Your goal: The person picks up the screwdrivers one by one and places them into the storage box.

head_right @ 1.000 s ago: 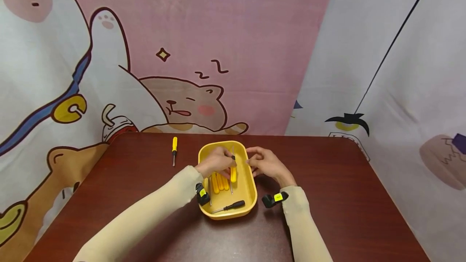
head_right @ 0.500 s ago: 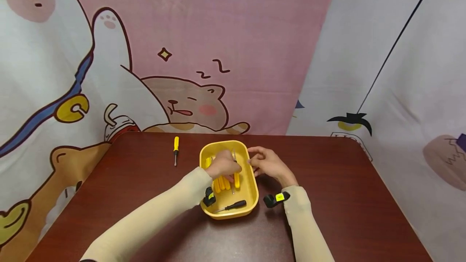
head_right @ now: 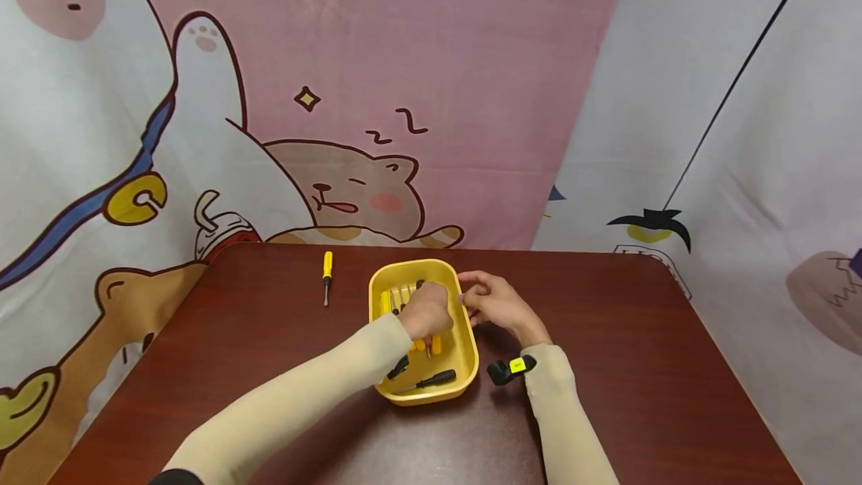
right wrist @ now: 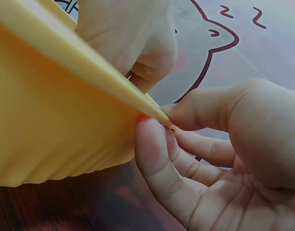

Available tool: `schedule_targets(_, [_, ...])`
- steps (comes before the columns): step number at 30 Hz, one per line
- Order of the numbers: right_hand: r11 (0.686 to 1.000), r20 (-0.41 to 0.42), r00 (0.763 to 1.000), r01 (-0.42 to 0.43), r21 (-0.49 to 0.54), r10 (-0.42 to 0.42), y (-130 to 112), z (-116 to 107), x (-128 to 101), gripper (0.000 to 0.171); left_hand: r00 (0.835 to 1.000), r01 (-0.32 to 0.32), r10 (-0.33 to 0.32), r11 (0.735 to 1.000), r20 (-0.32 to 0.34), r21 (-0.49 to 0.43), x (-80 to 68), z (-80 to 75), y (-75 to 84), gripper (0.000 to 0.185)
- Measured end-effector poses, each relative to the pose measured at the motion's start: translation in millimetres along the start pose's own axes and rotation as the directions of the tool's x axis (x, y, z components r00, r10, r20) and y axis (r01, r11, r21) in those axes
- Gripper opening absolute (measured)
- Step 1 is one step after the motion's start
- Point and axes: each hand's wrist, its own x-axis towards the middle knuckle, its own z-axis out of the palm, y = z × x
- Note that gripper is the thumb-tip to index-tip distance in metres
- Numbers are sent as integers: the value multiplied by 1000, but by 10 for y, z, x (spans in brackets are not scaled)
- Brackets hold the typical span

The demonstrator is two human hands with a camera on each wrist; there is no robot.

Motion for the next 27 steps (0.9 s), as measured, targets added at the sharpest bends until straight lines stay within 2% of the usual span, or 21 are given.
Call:
schedule_targets(7, [1000, -5, 1000, 0, 3, 0, -7, 3, 0, 47, 999, 5, -1, 994, -37, 107, -40, 7, 45, 15])
schedule_targets(13, [1000, -7, 1000, -7, -4, 7, 3, -1, 7, 48, 999, 1, 3, 993, -33, 119, -48, -15, 39, 12])
schedule_targets(18, [1000, -6, 1000, -1, 0, 1, 9, -4, 10, 48, 999, -48, 51, 993, -18, 112, -35, -57, -11, 9])
schedule_targets(23, [1000, -5, 1000, 1, 6, -1, 9, -5, 7, 48, 994, -78, 86, 990, -69, 114, -22, -111, -61, 11])
schedule_targets(27, [1000, 0, 1000, 1, 13, -1, 10, -4, 8, 50, 989, -81, 101, 982, -110, 172, -28, -171, -82, 18])
